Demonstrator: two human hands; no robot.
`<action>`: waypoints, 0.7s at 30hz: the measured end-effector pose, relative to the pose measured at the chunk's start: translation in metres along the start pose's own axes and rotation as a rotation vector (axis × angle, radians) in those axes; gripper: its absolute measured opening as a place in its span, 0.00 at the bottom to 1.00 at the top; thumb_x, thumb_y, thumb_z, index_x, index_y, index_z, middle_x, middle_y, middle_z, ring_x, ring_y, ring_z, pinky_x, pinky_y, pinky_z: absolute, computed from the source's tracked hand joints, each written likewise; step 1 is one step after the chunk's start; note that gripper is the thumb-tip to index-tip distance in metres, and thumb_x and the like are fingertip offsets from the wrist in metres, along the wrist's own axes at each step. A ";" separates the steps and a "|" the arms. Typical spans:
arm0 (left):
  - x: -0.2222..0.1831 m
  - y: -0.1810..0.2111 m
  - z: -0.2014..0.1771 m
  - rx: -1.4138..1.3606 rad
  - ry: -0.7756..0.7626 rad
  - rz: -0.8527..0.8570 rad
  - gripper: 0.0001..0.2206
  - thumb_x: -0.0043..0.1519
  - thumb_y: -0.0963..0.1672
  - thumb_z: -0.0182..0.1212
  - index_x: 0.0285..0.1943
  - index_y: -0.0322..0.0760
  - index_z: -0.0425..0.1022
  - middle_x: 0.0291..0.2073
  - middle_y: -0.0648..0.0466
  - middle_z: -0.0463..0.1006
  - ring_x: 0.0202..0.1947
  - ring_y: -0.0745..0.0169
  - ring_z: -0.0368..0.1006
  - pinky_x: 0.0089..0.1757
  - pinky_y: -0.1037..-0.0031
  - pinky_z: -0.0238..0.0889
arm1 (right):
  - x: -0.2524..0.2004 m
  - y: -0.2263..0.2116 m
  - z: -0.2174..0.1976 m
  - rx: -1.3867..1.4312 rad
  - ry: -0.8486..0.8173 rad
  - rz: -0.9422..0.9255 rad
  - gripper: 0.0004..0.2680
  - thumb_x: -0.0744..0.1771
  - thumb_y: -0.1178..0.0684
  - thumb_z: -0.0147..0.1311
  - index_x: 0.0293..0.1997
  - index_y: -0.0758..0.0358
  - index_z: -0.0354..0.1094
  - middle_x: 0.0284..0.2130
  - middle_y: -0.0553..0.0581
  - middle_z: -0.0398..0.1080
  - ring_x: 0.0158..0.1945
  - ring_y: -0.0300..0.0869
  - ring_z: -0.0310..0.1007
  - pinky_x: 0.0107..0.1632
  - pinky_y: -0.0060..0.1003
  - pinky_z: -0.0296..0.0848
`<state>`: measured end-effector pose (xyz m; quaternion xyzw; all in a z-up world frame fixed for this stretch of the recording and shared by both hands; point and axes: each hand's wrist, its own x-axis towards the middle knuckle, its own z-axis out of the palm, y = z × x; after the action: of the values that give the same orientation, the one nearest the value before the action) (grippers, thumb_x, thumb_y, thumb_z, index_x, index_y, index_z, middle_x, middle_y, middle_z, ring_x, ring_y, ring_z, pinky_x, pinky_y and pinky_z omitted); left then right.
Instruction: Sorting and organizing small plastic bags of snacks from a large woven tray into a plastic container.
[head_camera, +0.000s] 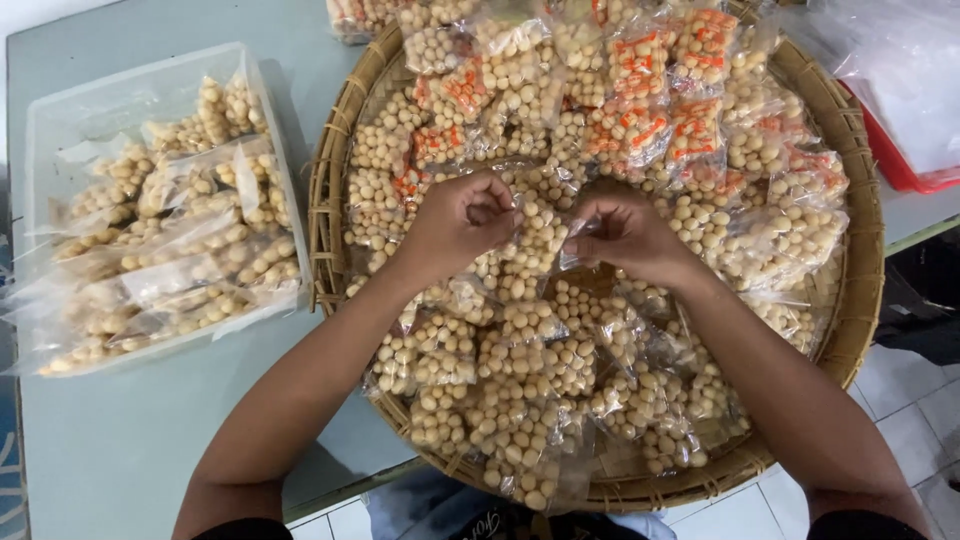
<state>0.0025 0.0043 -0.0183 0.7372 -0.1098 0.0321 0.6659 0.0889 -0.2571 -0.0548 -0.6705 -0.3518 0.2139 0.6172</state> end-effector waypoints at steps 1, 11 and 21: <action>0.001 0.000 -0.005 -0.001 0.002 0.004 0.05 0.58 0.39 0.65 0.39 0.35 0.74 0.27 0.48 0.80 0.23 0.65 0.78 0.28 0.77 0.72 | -0.004 -0.005 0.000 -0.004 -0.001 -0.002 0.06 0.63 0.65 0.64 0.39 0.72 0.71 0.26 0.67 0.73 0.21 0.45 0.74 0.25 0.31 0.75; 0.005 0.026 -0.057 1.036 0.090 -0.133 0.14 0.63 0.45 0.63 0.56 0.41 0.72 0.57 0.46 0.72 0.59 0.44 0.67 0.55 0.46 0.62 | 0.003 -0.054 -0.050 -0.263 0.558 -0.310 0.16 0.71 0.82 0.40 0.48 0.62 0.55 0.51 0.68 0.67 0.45 0.54 0.78 0.34 0.37 0.84; 0.011 -0.028 -0.073 1.247 0.049 -0.164 0.18 0.64 0.47 0.58 0.59 0.34 0.67 0.60 0.38 0.65 0.62 0.31 0.60 0.56 0.41 0.57 | 0.013 -0.060 -0.060 -1.040 0.521 -0.270 0.18 0.70 0.71 0.61 0.68 0.77 0.62 0.48 0.68 0.76 0.49 0.55 0.78 0.52 0.45 0.81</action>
<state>0.0262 0.0776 -0.0358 0.9920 0.0015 0.0558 0.1136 0.1284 -0.2893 0.0147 -0.8644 -0.3295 -0.2383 0.2957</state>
